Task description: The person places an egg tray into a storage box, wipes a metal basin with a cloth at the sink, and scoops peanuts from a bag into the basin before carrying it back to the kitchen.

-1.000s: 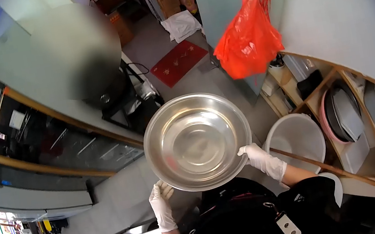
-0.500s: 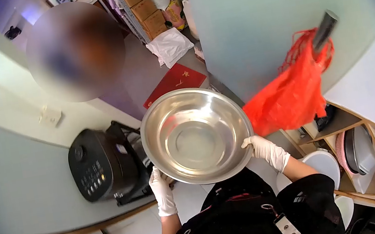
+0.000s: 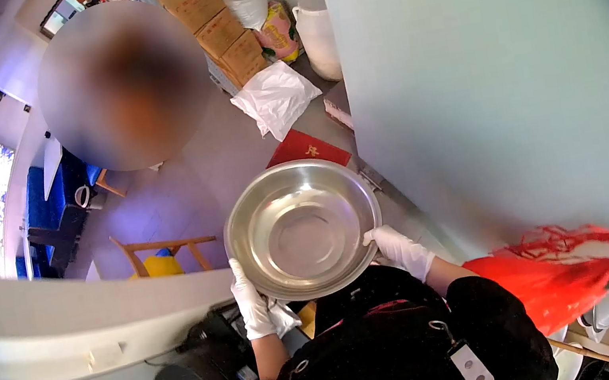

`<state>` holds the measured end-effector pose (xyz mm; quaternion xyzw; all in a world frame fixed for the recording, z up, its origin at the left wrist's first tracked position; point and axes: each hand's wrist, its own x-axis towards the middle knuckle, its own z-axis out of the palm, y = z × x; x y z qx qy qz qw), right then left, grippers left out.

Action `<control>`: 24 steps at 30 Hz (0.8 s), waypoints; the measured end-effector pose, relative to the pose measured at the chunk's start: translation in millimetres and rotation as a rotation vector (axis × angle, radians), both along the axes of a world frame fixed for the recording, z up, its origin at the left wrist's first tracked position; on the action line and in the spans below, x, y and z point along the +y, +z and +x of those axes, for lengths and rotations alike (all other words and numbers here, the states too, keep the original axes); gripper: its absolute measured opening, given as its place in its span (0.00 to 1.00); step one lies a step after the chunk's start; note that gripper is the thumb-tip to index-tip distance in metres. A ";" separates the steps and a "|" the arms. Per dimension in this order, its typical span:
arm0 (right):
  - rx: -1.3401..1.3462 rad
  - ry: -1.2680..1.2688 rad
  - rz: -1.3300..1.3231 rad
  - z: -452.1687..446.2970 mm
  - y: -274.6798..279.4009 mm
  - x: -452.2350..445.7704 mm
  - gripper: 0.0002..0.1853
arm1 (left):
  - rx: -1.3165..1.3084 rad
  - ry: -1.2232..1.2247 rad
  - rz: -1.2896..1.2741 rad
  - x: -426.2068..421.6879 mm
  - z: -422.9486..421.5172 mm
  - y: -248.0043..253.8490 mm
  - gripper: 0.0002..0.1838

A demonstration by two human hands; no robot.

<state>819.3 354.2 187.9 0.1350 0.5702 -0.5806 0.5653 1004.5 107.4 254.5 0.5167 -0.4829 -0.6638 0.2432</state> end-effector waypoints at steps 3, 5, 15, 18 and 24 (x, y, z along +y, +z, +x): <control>0.126 -0.028 0.047 -43.9 -13.3 -54.4 0.13 | -0.196 -0.138 0.036 -60.2 -39.8 -21.9 0.26; 0.183 -0.051 0.091 -82.8 -17.9 -91.4 0.13 | -0.173 -0.162 0.108 -86.7 -82.3 -19.4 0.24; 0.190 -0.342 0.208 -282.6 -74.2 -247.9 0.10 | -0.186 -0.363 0.101 -306.1 -278.3 -53.2 0.23; 0.168 -0.692 -0.018 -340.0 -118.6 -264.6 0.10 | -0.172 -0.438 0.054 -351.1 -351.8 -48.4 0.21; 0.119 -0.955 0.100 -494.1 -108.7 -308.1 0.10 | -0.144 -0.614 -0.012 -391.7 -482.4 -36.2 0.19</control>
